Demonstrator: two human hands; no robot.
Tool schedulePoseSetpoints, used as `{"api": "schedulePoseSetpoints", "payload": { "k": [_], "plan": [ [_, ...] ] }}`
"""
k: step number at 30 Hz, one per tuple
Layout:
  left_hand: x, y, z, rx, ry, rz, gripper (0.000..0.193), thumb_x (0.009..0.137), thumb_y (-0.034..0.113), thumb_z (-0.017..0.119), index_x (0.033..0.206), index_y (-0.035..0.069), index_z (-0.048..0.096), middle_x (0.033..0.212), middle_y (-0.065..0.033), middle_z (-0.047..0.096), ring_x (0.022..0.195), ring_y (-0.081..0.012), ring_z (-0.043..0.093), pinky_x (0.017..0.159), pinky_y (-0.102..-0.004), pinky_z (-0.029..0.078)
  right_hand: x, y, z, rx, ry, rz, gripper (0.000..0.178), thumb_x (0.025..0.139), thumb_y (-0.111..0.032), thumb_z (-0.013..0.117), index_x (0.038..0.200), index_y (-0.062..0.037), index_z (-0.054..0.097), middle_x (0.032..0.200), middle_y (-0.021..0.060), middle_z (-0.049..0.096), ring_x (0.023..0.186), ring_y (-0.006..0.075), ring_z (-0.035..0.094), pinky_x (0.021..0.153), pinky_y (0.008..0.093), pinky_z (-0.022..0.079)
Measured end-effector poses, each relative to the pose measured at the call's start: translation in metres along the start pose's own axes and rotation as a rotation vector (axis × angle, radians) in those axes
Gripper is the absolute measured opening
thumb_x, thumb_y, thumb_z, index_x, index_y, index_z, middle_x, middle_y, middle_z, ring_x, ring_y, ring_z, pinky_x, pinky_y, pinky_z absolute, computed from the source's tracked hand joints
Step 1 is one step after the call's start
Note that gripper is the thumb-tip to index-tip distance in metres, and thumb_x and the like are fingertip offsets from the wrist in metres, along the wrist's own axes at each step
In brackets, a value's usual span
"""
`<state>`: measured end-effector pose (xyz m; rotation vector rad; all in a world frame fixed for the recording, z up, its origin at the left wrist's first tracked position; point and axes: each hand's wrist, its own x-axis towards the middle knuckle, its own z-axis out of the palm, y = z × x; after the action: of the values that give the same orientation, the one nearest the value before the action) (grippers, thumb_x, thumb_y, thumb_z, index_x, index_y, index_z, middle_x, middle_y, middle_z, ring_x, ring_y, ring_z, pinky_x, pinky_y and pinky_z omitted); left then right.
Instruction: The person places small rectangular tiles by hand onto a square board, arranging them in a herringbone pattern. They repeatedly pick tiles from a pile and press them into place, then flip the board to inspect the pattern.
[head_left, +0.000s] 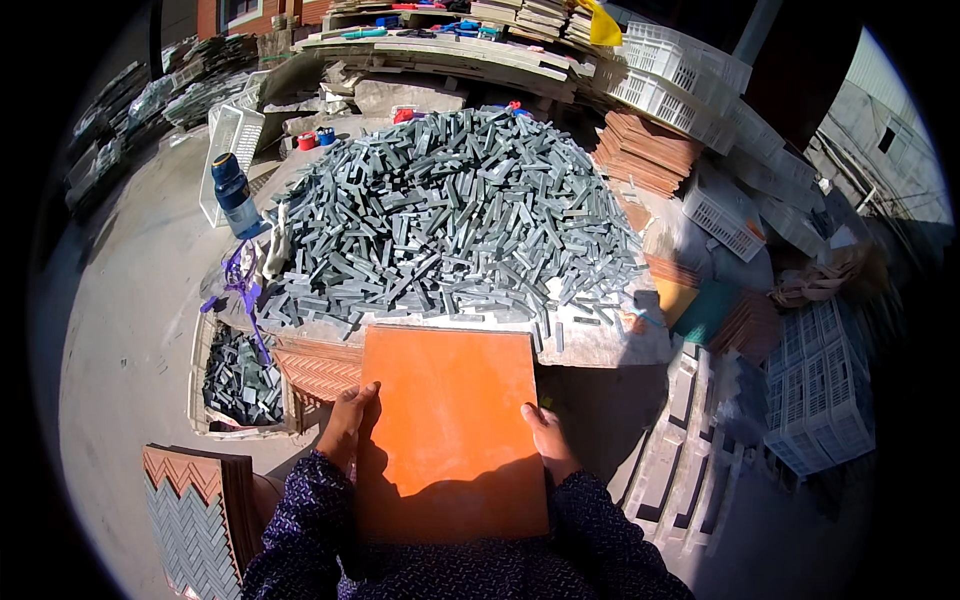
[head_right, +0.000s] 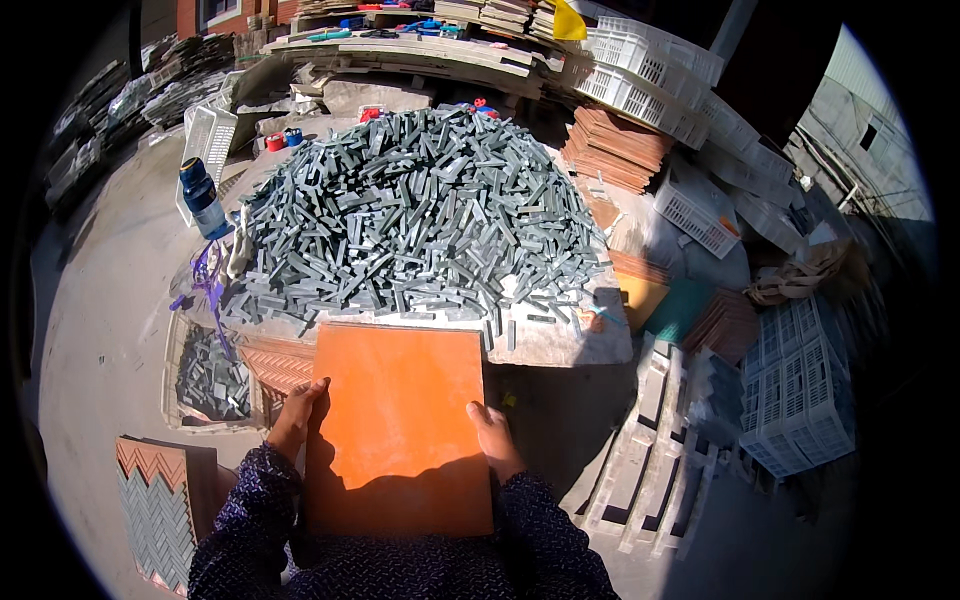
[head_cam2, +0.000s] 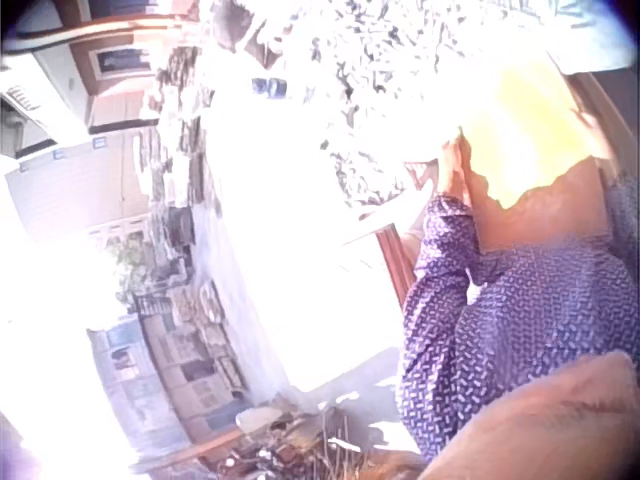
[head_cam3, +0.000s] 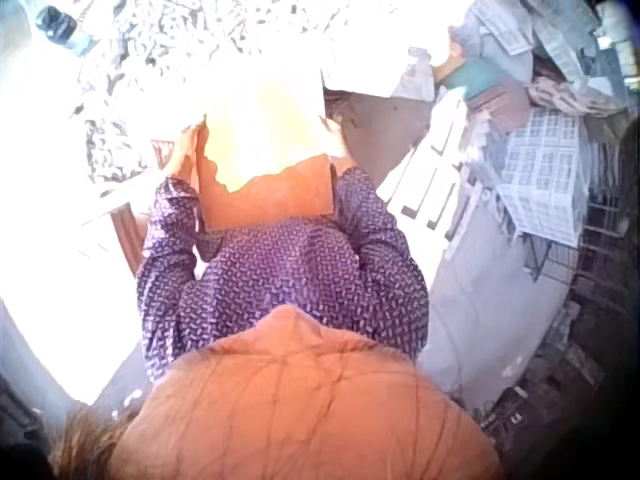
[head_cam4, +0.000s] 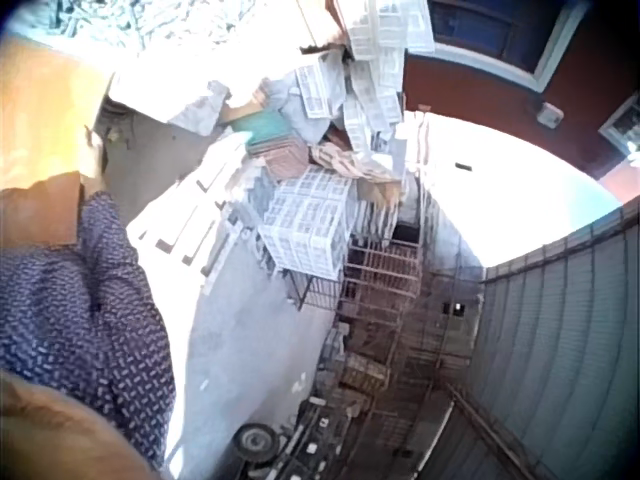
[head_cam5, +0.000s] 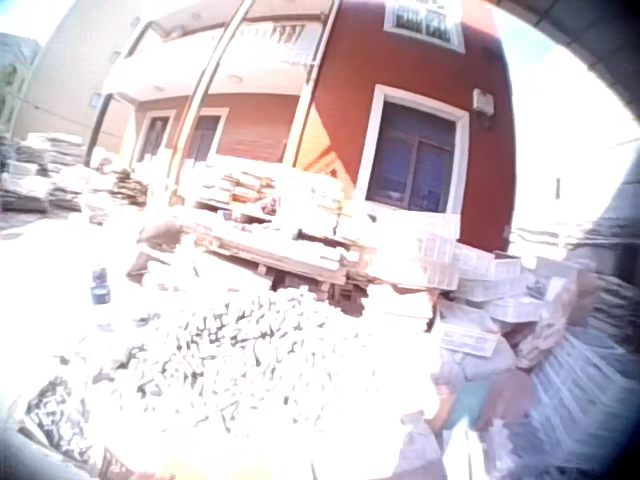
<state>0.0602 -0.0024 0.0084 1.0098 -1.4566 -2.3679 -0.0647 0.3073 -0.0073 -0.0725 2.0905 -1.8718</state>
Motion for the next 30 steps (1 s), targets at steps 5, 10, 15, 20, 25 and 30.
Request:
{"api": "schedulePoseSetpoints", "payload": {
  "k": [5, 10, 15, 20, 25, 30],
  "plan": [
    [0.027, 0.033, 0.011, -0.024, -0.097, 0.084, 0.022, 0.09, 0.022, 0.063, 0.091, 0.001, 0.063, 0.077, 0.0035, 0.058, 0.068, -0.0057, 0.053, 0.062, -0.0202, 0.042, 0.039, -0.016, -0.004, 0.037, -0.201, 0.021, 0.037, 0.096, -0.031, 0.054, 0.106, 0.004, 0.062, 0.094, -0.0009, 0.061, 0.086, 0.0072, 0.051, 0.081, 0.0258, 0.043],
    [0.062, 0.008, -0.013, 0.107, -0.067, 0.063, 0.024, 0.09, 0.024, 0.063, 0.098, 0.001, 0.063, 0.079, 0.0017, 0.059, 0.069, -0.0073, 0.054, 0.062, -0.0212, 0.043, 0.046, -0.004, 0.006, -0.053, -0.114, -0.005, 0.033, 0.095, -0.032, 0.055, 0.096, 0.0001, 0.062, 0.088, -0.0004, 0.06, 0.084, 0.0083, 0.052, 0.077, 0.0274, 0.044],
    [0.042, 0.028, 0.003, 1.113, 0.384, 0.628, 0.043, 0.086, 0.022, 0.064, 0.122, 0.001, 0.053, 0.111, -0.0133, 0.062, 0.101, -0.0272, 0.06, 0.084, -0.0343, 0.048, 0.044, -0.06, 0.01, -1.133, 0.08, -0.321, 0.032, 0.09, -0.027, 0.058, 0.11, -0.0015, 0.056, 0.098, 0.0164, 0.064, 0.094, 0.0297, 0.061, 0.077, 0.0394, 0.05],
    [0.082, 0.075, 0.048, 1.408, 0.168, 1.085, 0.055, 0.083, 0.019, 0.062, 0.133, 0.005, 0.045, 0.133, -0.0132, 0.051, 0.127, -0.0316, 0.043, 0.104, -0.0428, 0.034, 0.116, -0.09, 0.033, -0.98, 0.034, -0.759, 0.046, 0.087, -0.021, 0.061, 0.127, -0.0012, 0.048, 0.126, 0.0188, 0.053, 0.116, 0.0359, 0.05, 0.094, 0.0416, 0.044],
    [0.09, 0.074, 0.06, 1.32, 0.019, 0.971, 0.045, 0.085, 0.016, 0.056, 0.127, 0.004, 0.052, 0.131, -0.0148, 0.052, 0.125, -0.0365, 0.044, 0.104, -0.0467, 0.033, 0.137, -0.066, 0.042, -0.907, 0.04, -0.755, 0.043, 0.085, -0.018, 0.063, 0.122, 0.0015, 0.054, 0.126, 0.0181, 0.052, 0.119, 0.035, 0.048, 0.099, 0.0414, 0.04],
    [0.086, 0.067, 0.053, 1.389, 0.088, 0.956, 0.046, 0.085, 0.018, 0.057, 0.129, 0.006, 0.051, 0.132, -0.012, 0.052, 0.125, -0.033, 0.045, 0.103, -0.0453, 0.034, 0.133, -0.051, 0.049, -0.872, 0.077, -0.811, 0.042, 0.086, -0.017, 0.062, 0.122, 0.0012, 0.053, 0.123, 0.018, 0.053, 0.117, 0.0362, 0.049, 0.097, 0.042, 0.041]
  ]
}}
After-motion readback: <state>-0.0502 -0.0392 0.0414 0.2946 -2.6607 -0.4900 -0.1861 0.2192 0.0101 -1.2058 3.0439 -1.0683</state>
